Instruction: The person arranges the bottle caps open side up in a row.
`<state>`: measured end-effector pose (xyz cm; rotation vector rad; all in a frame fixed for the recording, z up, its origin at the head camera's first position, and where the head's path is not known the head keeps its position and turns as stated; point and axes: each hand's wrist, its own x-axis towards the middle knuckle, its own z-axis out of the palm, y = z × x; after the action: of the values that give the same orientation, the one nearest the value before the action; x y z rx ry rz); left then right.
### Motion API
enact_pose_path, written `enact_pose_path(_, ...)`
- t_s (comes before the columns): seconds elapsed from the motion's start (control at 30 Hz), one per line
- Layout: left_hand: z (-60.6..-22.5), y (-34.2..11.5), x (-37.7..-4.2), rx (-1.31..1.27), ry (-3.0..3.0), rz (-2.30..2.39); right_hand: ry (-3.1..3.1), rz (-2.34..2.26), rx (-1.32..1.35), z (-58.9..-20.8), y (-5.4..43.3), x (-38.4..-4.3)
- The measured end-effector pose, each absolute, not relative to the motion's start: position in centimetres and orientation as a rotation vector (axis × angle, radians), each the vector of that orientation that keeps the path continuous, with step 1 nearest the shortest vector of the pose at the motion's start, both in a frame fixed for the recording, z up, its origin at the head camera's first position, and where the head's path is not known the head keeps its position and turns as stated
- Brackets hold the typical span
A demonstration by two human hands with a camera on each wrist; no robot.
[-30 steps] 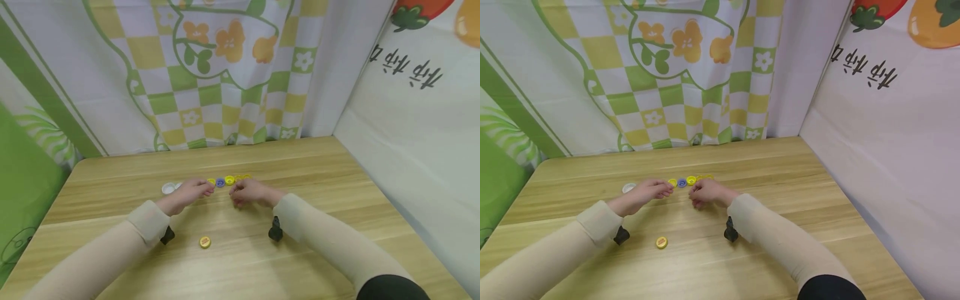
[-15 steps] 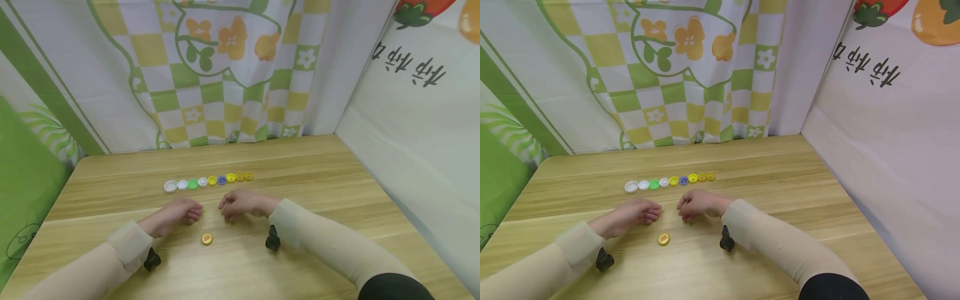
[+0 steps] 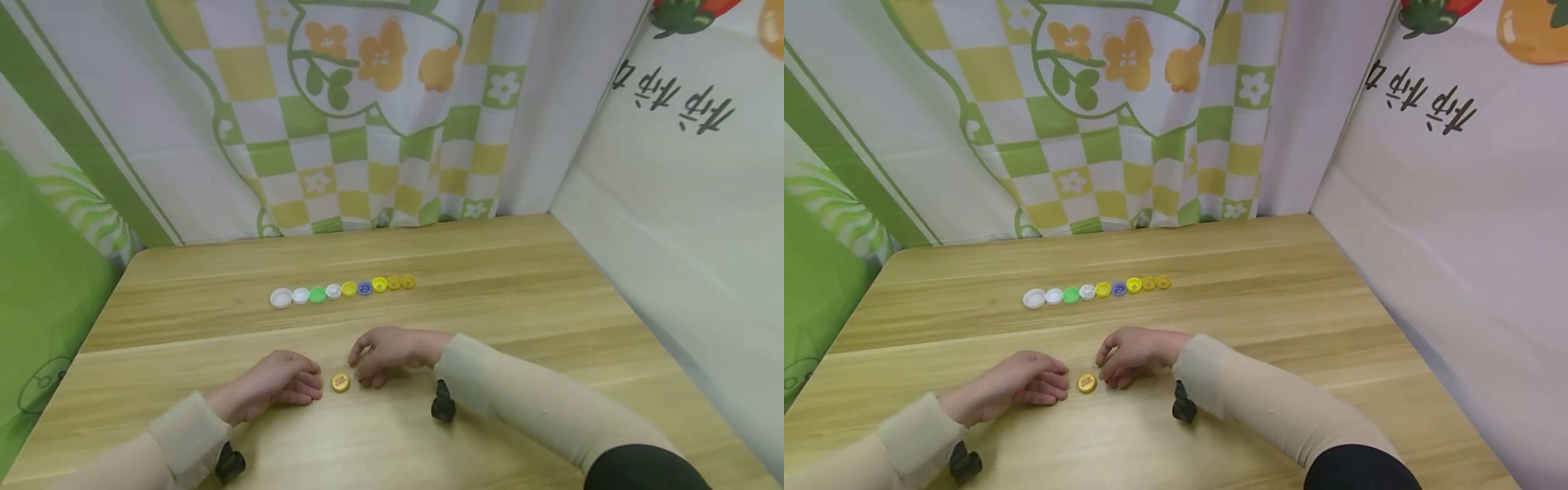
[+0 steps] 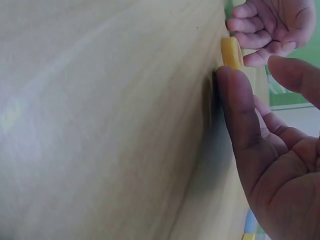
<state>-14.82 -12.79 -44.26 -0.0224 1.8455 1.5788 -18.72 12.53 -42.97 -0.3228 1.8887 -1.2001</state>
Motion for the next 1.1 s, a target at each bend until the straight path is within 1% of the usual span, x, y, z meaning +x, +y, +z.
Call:
enact_pose_path(0.2,-43.8,-11.7,-13.6,0.03,1.788,1.545,1.864,-1.222,-0.301,-43.0,12.2,-18.1)
enact_pose_path(0.43,-43.9,-10.9,-13.7,0.091,1.769,1.57,1.89,-1.239,-0.308,-43.3,11.7,-17.6)
enact_pose_path(1.1,-44.5,-10.1,-13.6,0.065,1.766,1.639,2.185,-1.06,-0.388,-43.1,10.3,-16.5)
